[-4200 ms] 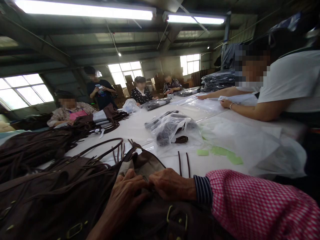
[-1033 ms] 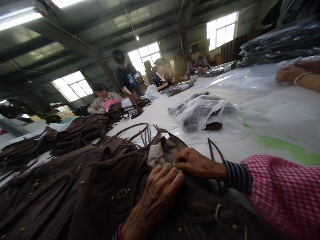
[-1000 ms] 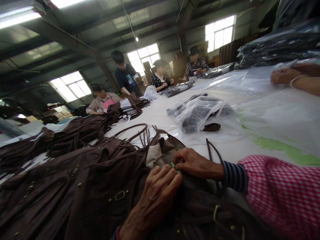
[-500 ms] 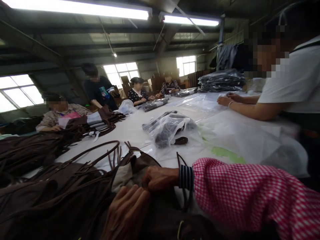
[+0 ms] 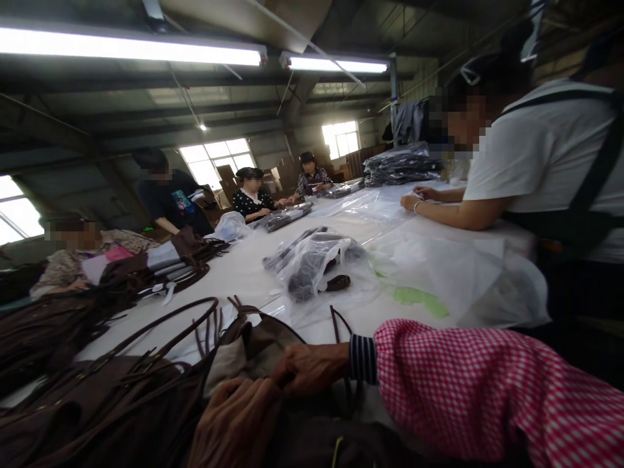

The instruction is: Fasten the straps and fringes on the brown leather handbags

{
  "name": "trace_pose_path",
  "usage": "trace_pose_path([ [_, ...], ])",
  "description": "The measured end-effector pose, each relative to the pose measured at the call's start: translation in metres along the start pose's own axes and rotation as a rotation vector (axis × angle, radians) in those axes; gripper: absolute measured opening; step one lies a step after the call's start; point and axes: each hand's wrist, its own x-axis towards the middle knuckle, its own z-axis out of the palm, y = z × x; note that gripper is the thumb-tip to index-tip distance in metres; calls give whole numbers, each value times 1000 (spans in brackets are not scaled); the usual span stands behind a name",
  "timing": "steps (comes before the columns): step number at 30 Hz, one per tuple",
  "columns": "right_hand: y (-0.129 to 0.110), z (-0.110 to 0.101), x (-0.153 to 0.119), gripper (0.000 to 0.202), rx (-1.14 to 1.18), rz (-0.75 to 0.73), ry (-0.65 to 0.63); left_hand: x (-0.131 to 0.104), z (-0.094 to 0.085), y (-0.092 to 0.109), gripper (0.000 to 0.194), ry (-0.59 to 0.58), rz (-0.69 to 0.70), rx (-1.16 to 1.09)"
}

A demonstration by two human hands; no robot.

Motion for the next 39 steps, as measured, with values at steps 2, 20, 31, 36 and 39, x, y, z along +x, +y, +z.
trace_pose_path([
  [2, -1, 6, -10, 7, -46, 13, 126, 6, -1, 0, 14, -94, -60, 6],
  [20, -9, -32, -159, 8, -333, 233, 807, 12, 19, -16, 23, -112, -317, 196],
  [31, 34, -79, -221, 15, -981, 737, 656, 22, 21, -10, 23, -107, -297, 245],
  [36, 14, -67, -221, 26, -666, 723, 692, 25, 17, -11, 25, -155, -328, 200],
  [39, -11, -39, -225, 30, -358, 670, 593, 24, 19, -14, 25, -152, -330, 174],
])
